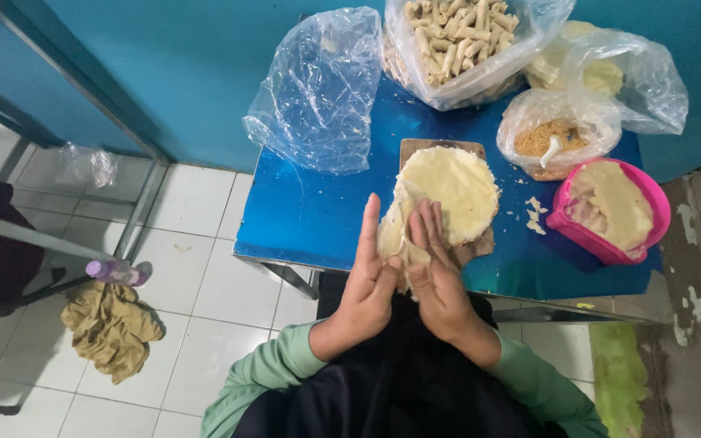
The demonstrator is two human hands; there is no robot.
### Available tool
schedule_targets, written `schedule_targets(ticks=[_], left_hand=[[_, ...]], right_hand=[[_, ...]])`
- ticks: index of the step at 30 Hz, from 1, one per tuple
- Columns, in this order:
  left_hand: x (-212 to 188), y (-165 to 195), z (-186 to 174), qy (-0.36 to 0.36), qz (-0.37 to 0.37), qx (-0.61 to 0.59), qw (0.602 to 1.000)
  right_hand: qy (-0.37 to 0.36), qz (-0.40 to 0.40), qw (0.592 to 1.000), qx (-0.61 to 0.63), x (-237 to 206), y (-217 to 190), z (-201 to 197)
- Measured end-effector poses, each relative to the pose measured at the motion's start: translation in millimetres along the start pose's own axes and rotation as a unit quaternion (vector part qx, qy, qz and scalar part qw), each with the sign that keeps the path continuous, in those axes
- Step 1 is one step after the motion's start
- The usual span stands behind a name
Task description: The person shapes pieces of soft dough by hand, stretching and flattening them over a round dough base on a small wooden board. They then use a knife to cut the flattened dough, set pieces aside, and continue shaping additional dough pieces on the board.
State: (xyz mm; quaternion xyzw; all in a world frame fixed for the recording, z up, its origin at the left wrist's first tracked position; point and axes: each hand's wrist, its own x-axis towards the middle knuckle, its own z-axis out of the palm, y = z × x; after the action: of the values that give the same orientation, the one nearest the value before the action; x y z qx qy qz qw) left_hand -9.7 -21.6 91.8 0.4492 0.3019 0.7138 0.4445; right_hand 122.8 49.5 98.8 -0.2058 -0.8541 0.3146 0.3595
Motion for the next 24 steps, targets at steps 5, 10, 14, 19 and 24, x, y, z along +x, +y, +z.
schedule_targets(ticks=[5,10,14,19,24], left_hand=[[3.8,11.2,-11.5,0.001,-0.028,-0.006,1.0],[6.3,19.7,-22.8,0.018,-0.118,-0.213,0.97],[4.9,12.3,-18.2,0.03,-0.111,-0.168,0.979],[9.3,-9.6,-6.3,0.085,-0.108,-0.103,0.985],[9.1,-12.9,-14.5,0.13,-0.07,-0.079,0.986]], right_hand=[[0.035,0.09,0.986,0.136,-5.8,2.7,-17.3],[0.072,0.261,0.857,0.439,-1.6,5.8,-36.9],[0.067,0.281,0.888,0.358,-2.5,-4.9,-39.3],[0.023,0.133,0.987,0.084,-4.5,-20.7,-29.7],[0.048,0.185,0.946,0.26,-4.2,-10.8,-33.4]])
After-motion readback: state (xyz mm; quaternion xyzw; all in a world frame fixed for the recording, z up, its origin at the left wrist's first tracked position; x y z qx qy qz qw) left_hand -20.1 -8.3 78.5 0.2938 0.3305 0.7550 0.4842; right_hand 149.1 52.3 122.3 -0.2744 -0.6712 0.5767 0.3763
